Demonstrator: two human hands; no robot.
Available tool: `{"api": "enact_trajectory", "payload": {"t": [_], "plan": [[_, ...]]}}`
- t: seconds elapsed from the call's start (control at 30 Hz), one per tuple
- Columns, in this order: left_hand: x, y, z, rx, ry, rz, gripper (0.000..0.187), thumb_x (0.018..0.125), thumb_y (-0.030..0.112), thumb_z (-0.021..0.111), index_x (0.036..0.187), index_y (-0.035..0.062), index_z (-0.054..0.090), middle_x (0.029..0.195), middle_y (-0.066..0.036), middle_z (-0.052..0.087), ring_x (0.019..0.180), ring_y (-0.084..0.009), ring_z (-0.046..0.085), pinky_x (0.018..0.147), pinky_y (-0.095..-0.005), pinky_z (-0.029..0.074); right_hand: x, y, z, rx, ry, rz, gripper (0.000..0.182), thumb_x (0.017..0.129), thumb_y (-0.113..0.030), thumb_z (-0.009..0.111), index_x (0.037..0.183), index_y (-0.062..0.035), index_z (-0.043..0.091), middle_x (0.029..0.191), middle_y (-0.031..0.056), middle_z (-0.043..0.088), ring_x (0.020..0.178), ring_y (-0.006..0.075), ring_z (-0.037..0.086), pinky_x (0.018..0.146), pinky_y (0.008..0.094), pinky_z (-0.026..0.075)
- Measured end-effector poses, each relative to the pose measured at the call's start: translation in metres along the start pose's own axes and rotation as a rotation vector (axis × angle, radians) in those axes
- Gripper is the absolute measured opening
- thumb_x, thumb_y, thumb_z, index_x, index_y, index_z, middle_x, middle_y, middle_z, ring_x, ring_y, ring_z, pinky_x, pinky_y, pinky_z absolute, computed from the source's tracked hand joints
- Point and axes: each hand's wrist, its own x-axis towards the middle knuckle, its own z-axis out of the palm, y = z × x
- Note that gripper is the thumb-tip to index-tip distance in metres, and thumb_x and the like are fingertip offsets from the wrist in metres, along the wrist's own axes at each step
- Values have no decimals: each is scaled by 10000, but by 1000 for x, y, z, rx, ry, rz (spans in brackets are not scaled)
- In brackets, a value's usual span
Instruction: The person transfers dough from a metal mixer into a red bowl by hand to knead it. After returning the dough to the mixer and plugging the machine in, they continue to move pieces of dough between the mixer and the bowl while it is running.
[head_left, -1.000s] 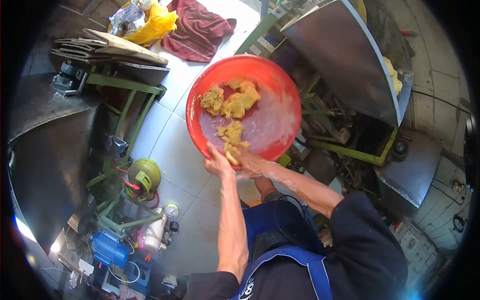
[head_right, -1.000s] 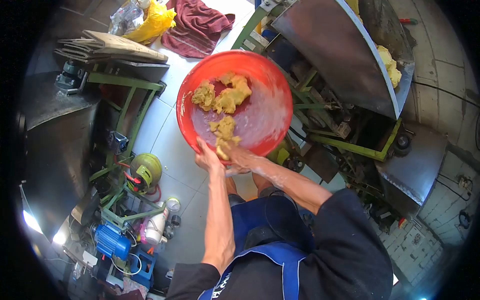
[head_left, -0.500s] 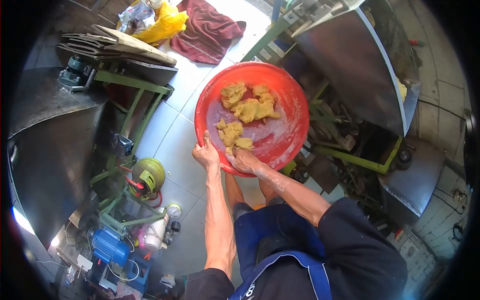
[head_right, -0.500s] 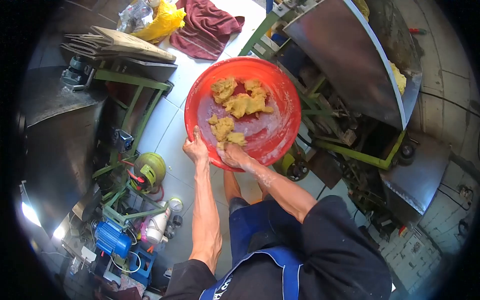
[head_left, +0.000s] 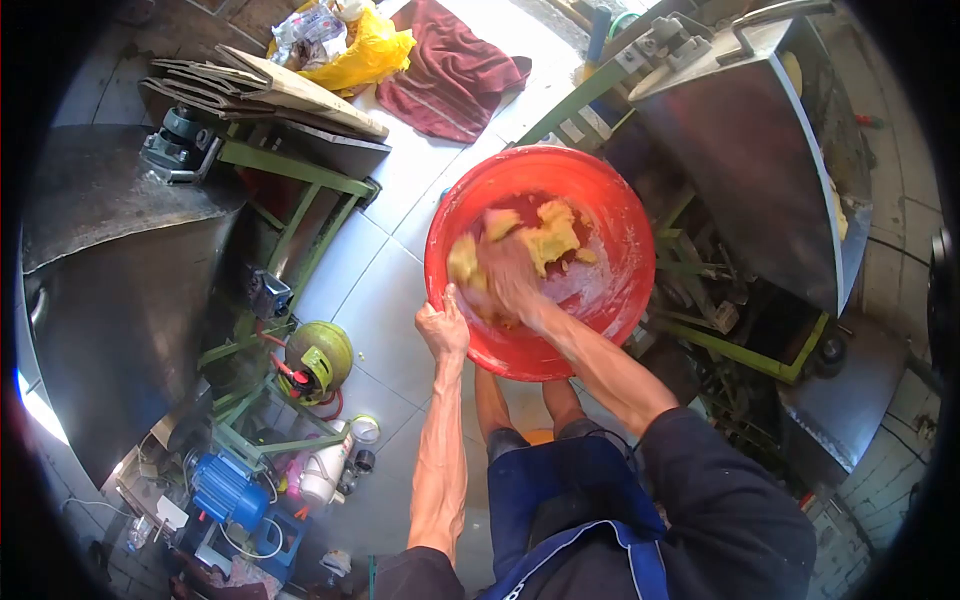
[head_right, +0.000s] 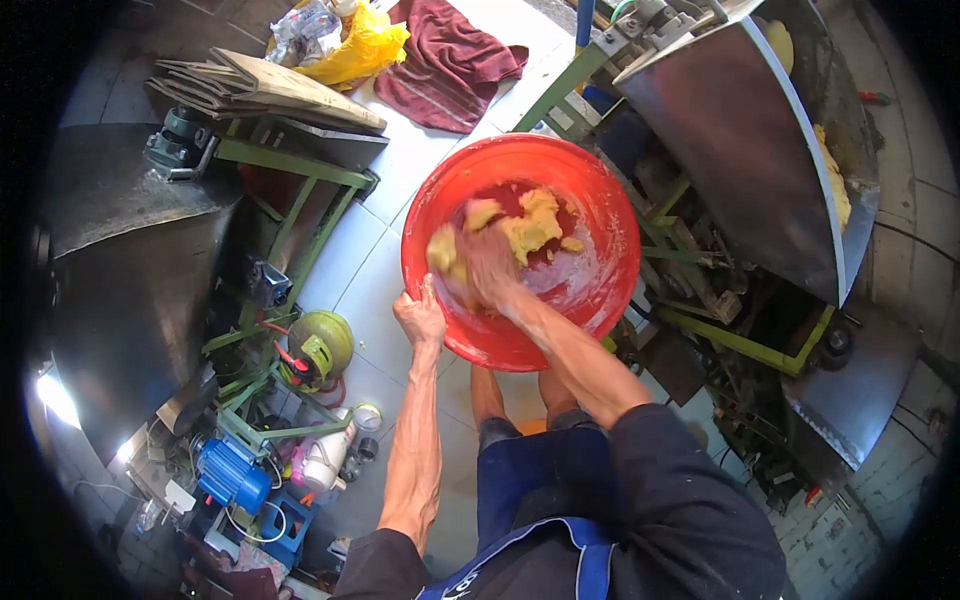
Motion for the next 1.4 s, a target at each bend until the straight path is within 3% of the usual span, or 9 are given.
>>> {"api": "enact_trajectory", "payload": {"t": [0.17, 0.23, 0.33, 0.53, 0.67, 0.73, 0.9, 1.23, 1.4], "plan": [[19, 3, 1, -284, 58, -112, 316, 944, 200, 755, 755, -31, 652, 561, -45, 580, 512, -98, 411, 476, -358, 381, -102, 88, 28, -229, 140, -576, 580, 808, -445, 737, 1201, -30, 640, 1225, 203, 609, 1124, 381, 586, 912, 525, 496], [18, -4, 4, -218, 49, -56, 312, 944, 197, 756, 758, -31, 651, 552, -34, 568, 514, -87, 408, 472, -351, 377, -115, 83, 19, -284, -166, -50, 543, 861, -432, 697, 1237, -45, 634, 1262, 228, 608, 1121, 423, 604, 822, 527, 535], [19, -6, 14, -90, 35, -52, 398, 953, 237, 746, 710, -32, 582, 516, -82, 523, 484, -148, 433, 482, -399, 378, -73, 66, 50, -132, -177, -47, 536, 860, -398, 724, 1241, -40, 606, 1159, 243, 638, 1035, 450, 629, 841, 520, 533], [2, -3, -2, 39, -1, 47, 468, 974, 320, 709, 756, -83, 611, 595, -207, 593, 510, -269, 533, 549, -459, 446, 53, 44, 28, 719, 531, 165, 471, 876, -170, 673, 1274, 16, 505, 1081, 251, 659, 1077, 373, 640, 907, 485, 505], [0, 2, 2, 35, -24, 80, 468, 976, 320, 706, 757, -84, 616, 613, -204, 607, 519, -260, 547, 560, -450, 463, 60, 36, 16, 419, 805, 515, 488, 868, -209, 671, 1292, -16, 526, 1267, 243, 589, 1205, 433, 538, 1055, 528, 406], [8, 2, 5, 83, 37, 147, 450, 970, 307, 717, 757, -75, 613, 601, -180, 601, 514, -248, 533, 555, -443, 457, 17, 35, 23, 149, 206, 199, 470, 868, -283, 664, 1261, -41, 579, 1307, 244, 559, 1220, 414, 527, 1119, 535, 368], [35, 0, -2, 10, -5, 93, 398, 946, 271, 752, 742, -41, 613, 542, -102, 552, 481, -166, 449, 484, -397, 408, -80, 97, 11, -410, 68, -439, 395, 885, -318, 647, 1221, -110, 643, 1302, 171, 592, 1303, 371, 494, 1165, 562, 309], [19, 9, 10, -42, 1, 76, 215, 933, 127, 727, 853, -62, 661, 661, -148, 655, 565, -194, 559, 581, -401, 471, -33, 42, 22, 138, 523, 408, 707, 831, -523, 731, 1424, -185, 548, 1524, 213, 384, 1426, 439, 321, 1078, 626, 385], [19, 1, 1, 60, -150, 26, 186, 918, 99, 729, 955, -77, 684, 740, -156, 697, 609, -218, 609, 625, -403, 505, -18, 26, 9, -216, 117, -455, 570, 833, -360, 722, 1361, -203, 574, 1489, 174, 443, 1380, 372, 413, 1061, 558, 423]]}}
